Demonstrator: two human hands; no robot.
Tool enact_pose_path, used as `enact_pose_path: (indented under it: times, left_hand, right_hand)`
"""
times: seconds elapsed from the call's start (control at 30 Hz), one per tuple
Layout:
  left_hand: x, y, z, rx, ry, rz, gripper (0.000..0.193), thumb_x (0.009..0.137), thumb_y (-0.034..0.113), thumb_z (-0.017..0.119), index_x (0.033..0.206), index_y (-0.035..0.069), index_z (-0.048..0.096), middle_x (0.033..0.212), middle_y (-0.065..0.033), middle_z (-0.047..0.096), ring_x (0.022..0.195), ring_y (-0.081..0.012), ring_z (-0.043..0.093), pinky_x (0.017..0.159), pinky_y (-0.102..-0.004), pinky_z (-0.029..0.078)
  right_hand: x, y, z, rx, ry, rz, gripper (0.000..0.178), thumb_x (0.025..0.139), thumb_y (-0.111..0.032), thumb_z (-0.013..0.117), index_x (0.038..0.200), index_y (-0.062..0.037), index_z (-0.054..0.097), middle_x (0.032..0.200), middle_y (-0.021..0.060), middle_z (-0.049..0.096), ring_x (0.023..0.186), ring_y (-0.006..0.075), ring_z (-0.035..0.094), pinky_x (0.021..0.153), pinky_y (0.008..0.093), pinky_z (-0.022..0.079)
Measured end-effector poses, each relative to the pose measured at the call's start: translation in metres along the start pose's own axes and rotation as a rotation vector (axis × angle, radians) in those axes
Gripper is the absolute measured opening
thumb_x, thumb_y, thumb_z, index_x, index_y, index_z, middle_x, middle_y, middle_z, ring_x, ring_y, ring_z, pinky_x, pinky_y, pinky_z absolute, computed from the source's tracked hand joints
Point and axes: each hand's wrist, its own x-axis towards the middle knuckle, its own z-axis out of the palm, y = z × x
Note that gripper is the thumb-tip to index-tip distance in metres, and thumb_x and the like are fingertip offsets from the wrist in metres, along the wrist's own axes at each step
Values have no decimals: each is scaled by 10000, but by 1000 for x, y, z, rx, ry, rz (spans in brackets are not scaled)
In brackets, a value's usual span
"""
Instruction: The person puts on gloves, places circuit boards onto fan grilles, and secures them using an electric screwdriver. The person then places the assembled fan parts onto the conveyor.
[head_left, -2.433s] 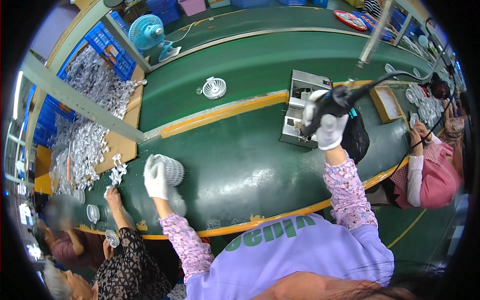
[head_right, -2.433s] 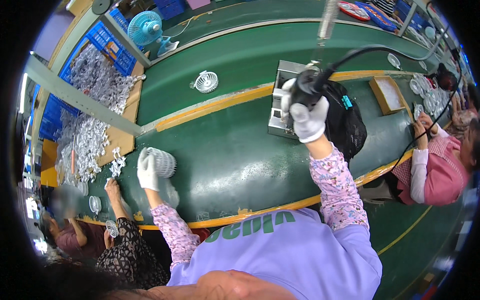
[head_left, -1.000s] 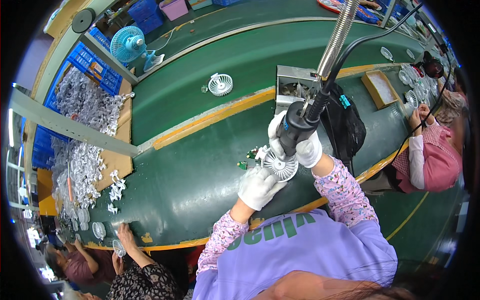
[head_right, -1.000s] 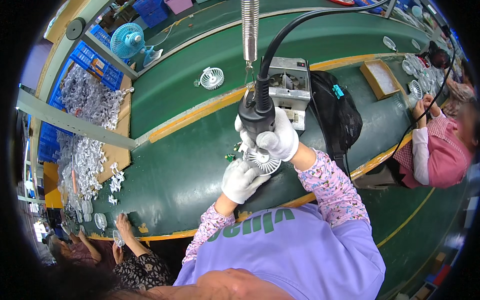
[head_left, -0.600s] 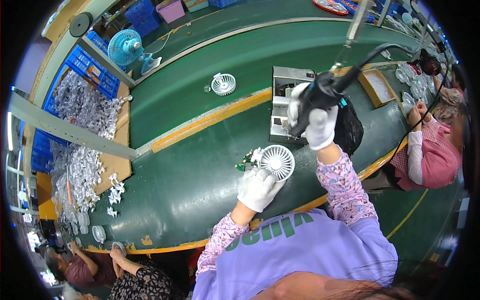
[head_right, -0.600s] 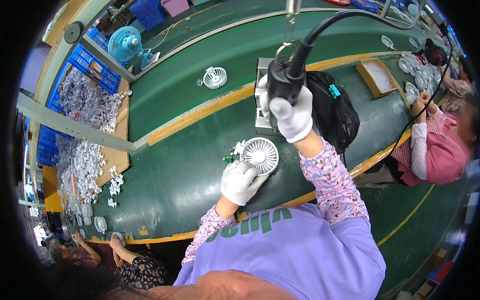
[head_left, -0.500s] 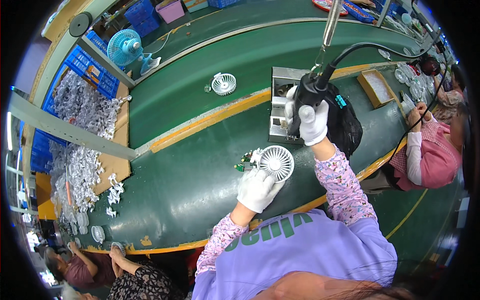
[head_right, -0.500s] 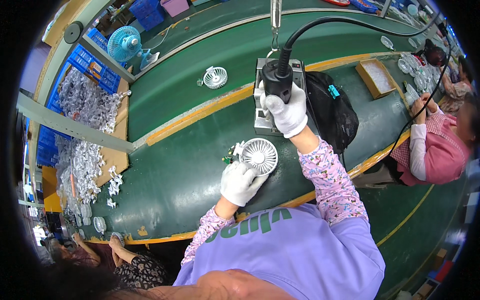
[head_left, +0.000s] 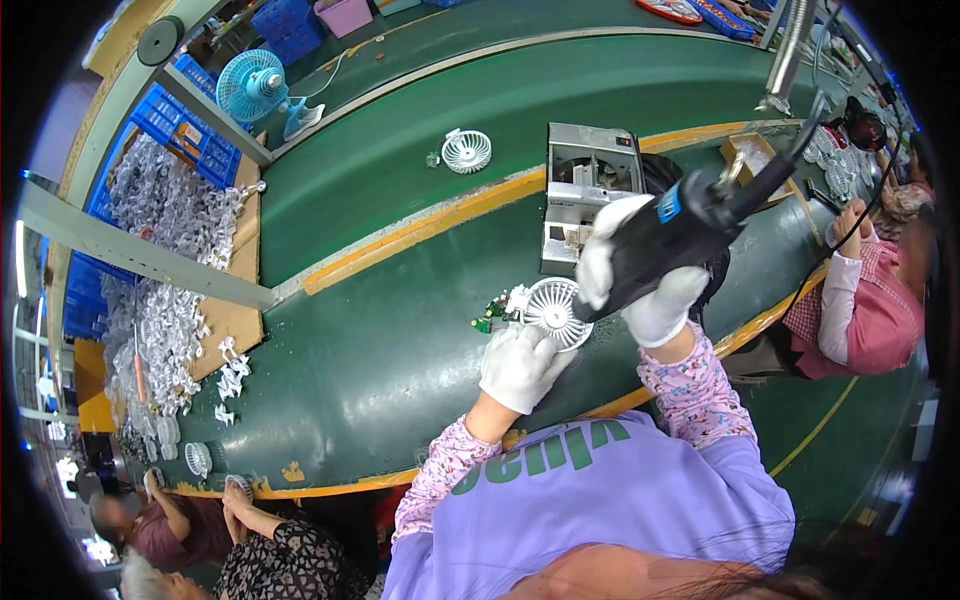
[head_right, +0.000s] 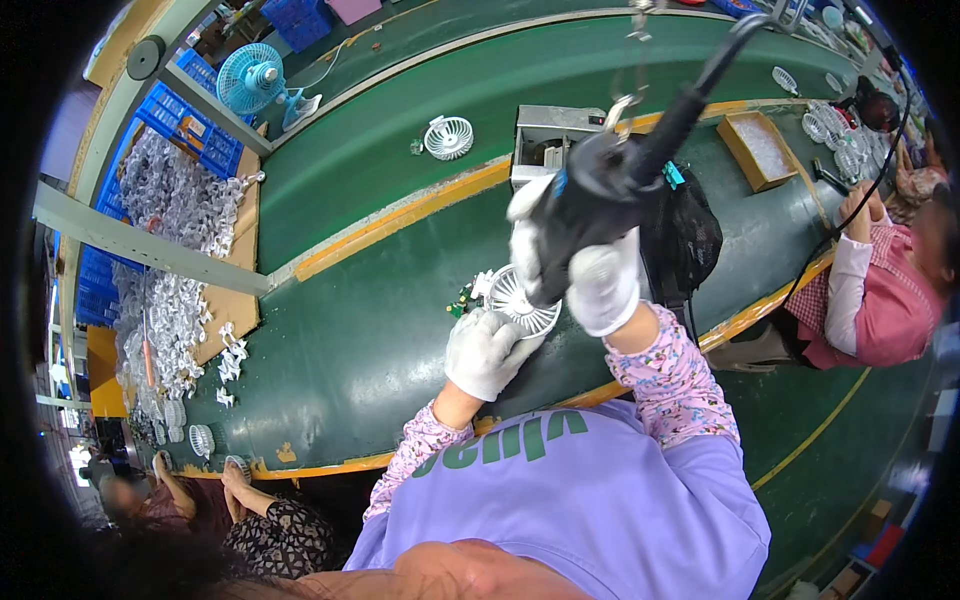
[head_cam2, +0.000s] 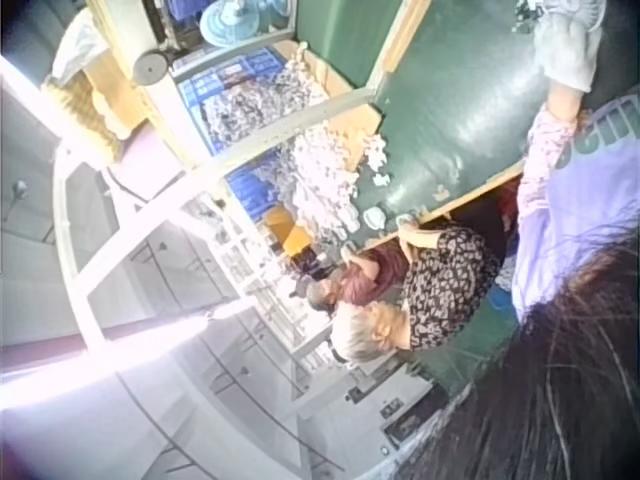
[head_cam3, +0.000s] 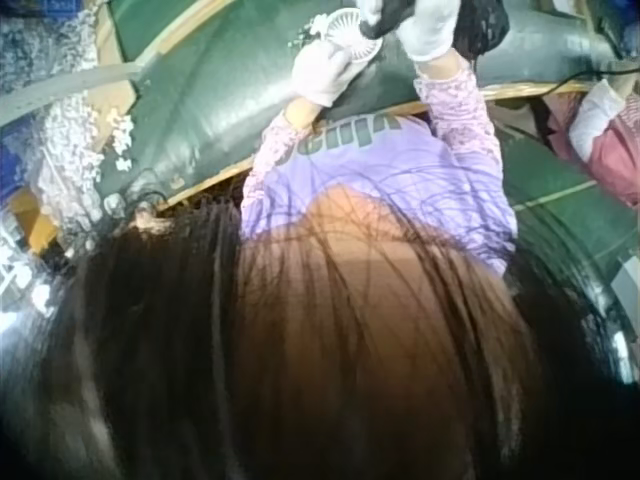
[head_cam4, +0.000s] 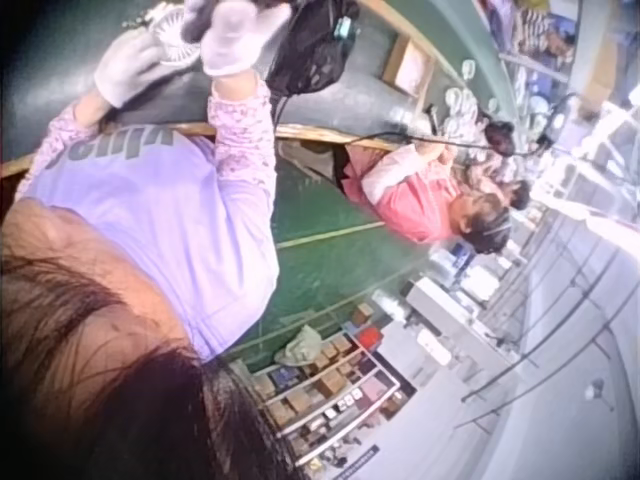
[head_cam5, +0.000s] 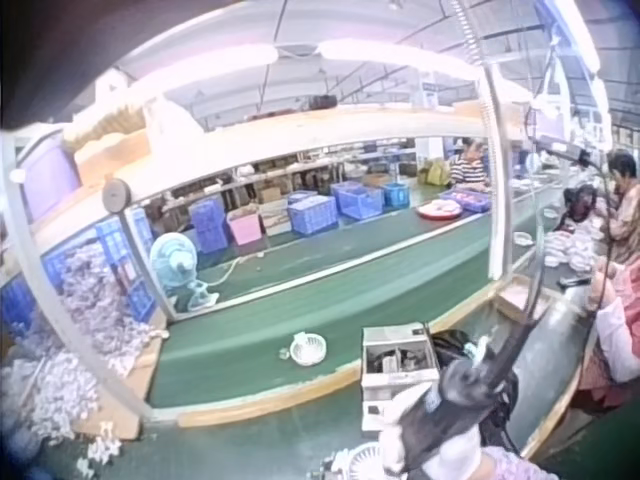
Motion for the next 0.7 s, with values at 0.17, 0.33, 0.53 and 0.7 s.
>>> enact_pose_path:
  times: [0.17, 0.33, 0.53, 0.7]
  left_hand:
    - [0, 1, -1, -11, -4, 2, 179, 660, 200, 741, 725, 80, 625, 691, -72, 546, 622, -265, 549, 557, -380, 421]
    - [1, -1, -1, 22, 6, -6, 187, 661, 258, 720, 713, 107, 623, 689, -46, 532, 636, -242, 546, 558, -376, 440]
    - [1, -3, 1, 18, -10, -3, 191, 656, 255, 726, 702, 100, 626, 690, -50, 540, 637, -245, 554, 549, -374, 444]
    - [1, -7, -1, -14, -7, 24, 201, 652, 245, 734, 697, 88, 616, 683, -54, 534, 626, -248, 550, 546, -373, 438]
  right_hand:
    - [-6, 23, 19, -116, 113, 101, 832, 639, -722, 603, 1022, 8, 482, 593, 58, 537, 494, 139, 515, 462, 250, 413]
    - [-7, 41, 10, -132, -61, 161, 794, 569, -611, 749, 1003, 3, 496, 649, 37, 524, 545, 101, 513, 467, 211, 387]
    - [-2, 48, -5, 32, -208, 239, 775, 565, -547, 794, 999, 39, 532, 749, 36, 552, 595, 89, 516, 540, 230, 435]
    - [-5, 41, -3, 68, -167, 236, 713, 617, -511, 774, 988, 48, 531, 762, 53, 574, 600, 109, 533, 555, 232, 445]
